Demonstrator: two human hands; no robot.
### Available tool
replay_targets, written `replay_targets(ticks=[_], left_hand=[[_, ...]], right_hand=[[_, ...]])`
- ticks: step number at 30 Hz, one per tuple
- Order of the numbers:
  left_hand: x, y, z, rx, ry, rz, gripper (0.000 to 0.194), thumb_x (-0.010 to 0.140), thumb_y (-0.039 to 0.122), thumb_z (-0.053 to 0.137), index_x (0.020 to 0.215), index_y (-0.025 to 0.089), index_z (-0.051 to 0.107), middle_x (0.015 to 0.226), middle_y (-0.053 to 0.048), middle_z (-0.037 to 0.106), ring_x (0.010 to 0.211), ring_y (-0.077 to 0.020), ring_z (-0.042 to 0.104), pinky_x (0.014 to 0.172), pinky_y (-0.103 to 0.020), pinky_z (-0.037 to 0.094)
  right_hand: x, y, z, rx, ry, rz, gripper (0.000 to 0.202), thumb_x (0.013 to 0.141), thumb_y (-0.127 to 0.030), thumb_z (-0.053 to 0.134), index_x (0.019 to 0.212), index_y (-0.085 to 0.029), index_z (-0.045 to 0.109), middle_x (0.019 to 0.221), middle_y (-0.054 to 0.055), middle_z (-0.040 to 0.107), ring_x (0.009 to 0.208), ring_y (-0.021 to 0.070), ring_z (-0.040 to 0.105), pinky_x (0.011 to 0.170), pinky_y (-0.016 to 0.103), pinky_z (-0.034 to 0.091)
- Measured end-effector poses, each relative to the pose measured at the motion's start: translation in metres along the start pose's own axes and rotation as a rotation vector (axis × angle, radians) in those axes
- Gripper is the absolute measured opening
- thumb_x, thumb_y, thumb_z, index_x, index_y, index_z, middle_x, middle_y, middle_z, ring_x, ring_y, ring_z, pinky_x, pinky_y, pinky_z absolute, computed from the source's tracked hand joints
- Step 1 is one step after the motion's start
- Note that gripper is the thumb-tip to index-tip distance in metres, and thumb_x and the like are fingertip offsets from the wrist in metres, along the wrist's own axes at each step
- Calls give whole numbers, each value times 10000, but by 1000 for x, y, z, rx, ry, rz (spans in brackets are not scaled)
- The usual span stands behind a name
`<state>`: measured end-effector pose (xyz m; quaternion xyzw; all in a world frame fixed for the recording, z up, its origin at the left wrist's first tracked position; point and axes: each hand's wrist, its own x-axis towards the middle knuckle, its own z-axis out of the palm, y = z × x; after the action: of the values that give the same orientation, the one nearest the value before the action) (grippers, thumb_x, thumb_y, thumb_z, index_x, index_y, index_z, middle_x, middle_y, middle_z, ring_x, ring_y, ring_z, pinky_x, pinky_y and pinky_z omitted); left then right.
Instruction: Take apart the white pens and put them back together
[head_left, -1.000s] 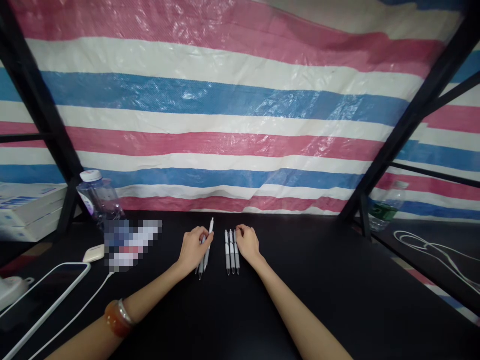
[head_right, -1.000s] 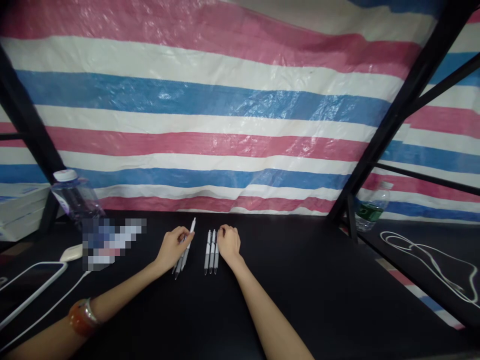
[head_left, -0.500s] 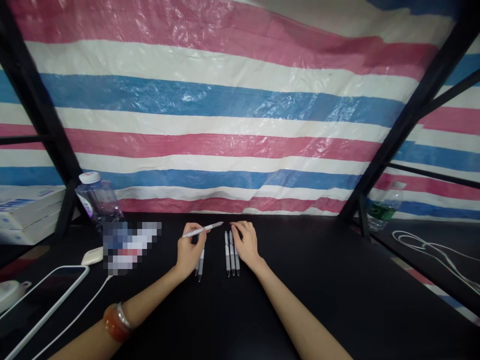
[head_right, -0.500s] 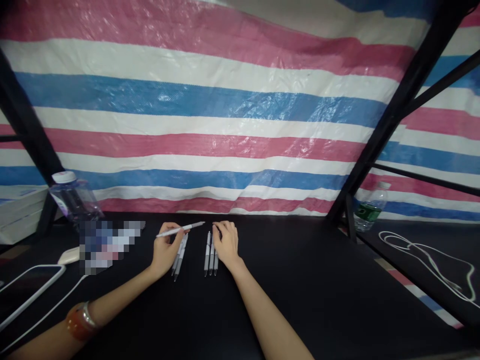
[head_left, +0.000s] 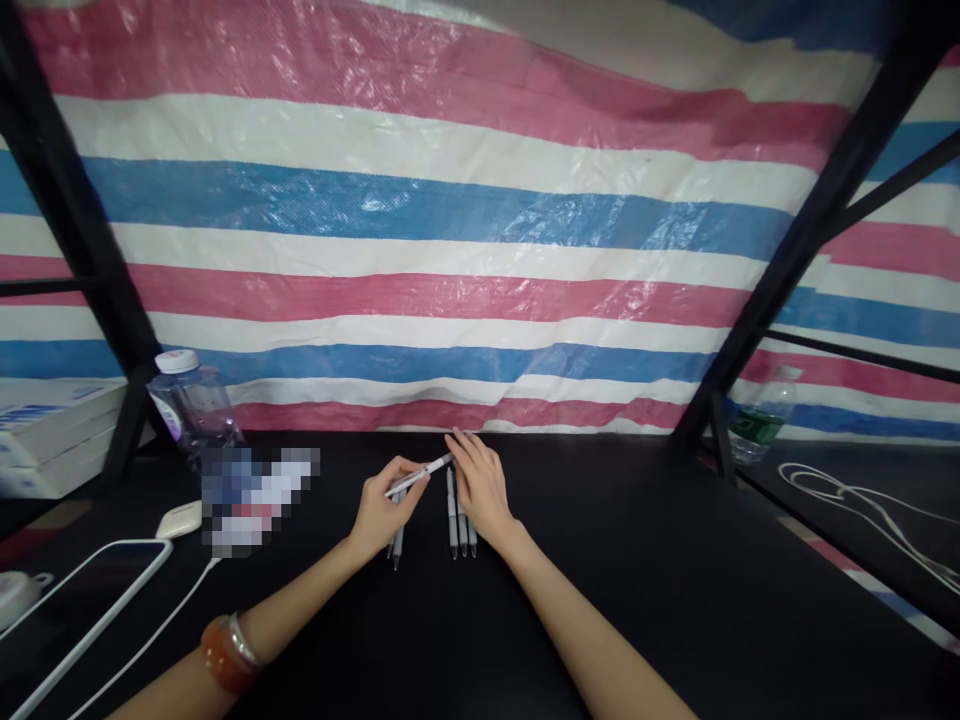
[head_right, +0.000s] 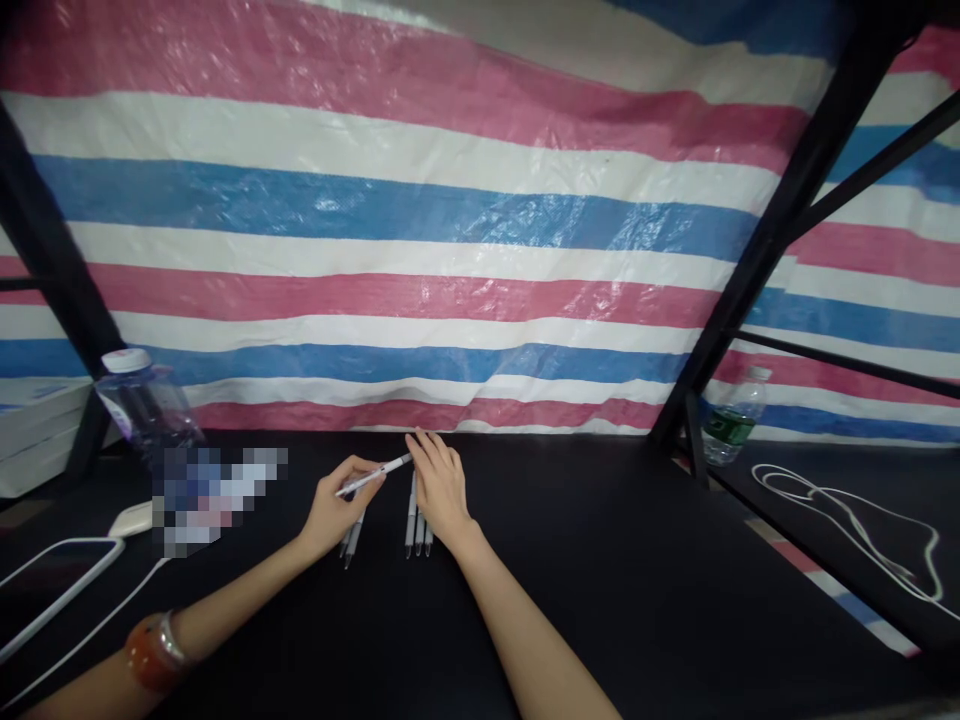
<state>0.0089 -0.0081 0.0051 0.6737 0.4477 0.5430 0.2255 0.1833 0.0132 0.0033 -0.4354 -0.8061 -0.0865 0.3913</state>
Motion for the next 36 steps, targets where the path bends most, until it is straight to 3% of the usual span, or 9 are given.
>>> replay_targets(ticks=[6, 8, 14, 19, 23, 27, 32, 36], left_hand=[[5, 4, 0, -127, 18, -8, 214, 773, 374, 584, 877, 198, 646, 956, -60, 686, 935, -212, 618, 872, -327, 455], [7, 2, 0, -132, 24, -9, 218, 770, 366, 595, 894, 198, 655, 969, -60, 683, 945, -208, 614, 887, -325, 444], [12, -13, -1, -156, 129, -92, 290, 775, 390, 591, 974, 179, 596, 801, -33, 671, 757, -168, 633, 704, -265, 473], [12, -17, 0, -165, 113, -125, 311, 814, 419, 534, 999, 174, 579, 757, -27, 660, 749, -163, 628, 670, -243, 451], [11, -18, -1, -101, 110, -179, 359, 830, 472, 480, 998, 173, 586, 735, -25, 657, 636, -148, 601, 552, -222, 422], [10, -17, -2, -58, 116, -159, 344, 831, 478, 480, 944, 171, 588, 719, -19, 661, 585, -136, 580, 521, -213, 402], [11, -13, -2, -97, 114, -139, 293, 840, 452, 487, 819, 178, 589, 754, -33, 691, 707, -153, 633, 646, -231, 449], [12, -15, -3, -71, 117, -182, 358, 843, 485, 461, 682, 180, 558, 598, -1, 641, 489, -110, 539, 486, -201, 380]], right_hand=[[-1, 0, 2, 46, -21, -58, 444, 871, -67, 347, 1259, -217, 502, 1232, 67, 567, 1224, 190, 408, 955, 359, 328], [-2, 2, 4, 44, -2, -45, 426, 872, -73, 359, 1243, -209, 518, 1194, 69, 586, 1193, 190, 435, 943, 348, 337], [-4, 9, 8, 18, 61, 61, 411, 870, -76, 364, 1224, -200, 531, 1113, 78, 601, 1080, 187, 494, 885, 329, 358], [-5, 10, 10, 1, 61, 89, 425, 865, -64, 352, 1228, -197, 527, 1133, 80, 593, 1095, 194, 481, 883, 328, 346], [-5, 9, 9, -16, 58, 89, 449, 847, -44, 362, 1235, -200, 526, 1159, 84, 590, 1128, 199, 470, 899, 341, 335], [-4, 8, 8, -36, 48, 91, 453, 837, -29, 361, 1220, -194, 538, 1208, 86, 577, 1167, 199, 461, 925, 359, 314], [-4, 9, 9, -9, 61, 84, 396, 865, -61, 353, 1176, -190, 561, 1262, 84, 548, 1182, 196, 466, 926, 359, 303], [-5, 10, 10, 40, 115, 96, 317, 882, -94, 368, 1078, -187, 599, 1167, 80, 612, 1117, 195, 517, 922, 358, 299]])
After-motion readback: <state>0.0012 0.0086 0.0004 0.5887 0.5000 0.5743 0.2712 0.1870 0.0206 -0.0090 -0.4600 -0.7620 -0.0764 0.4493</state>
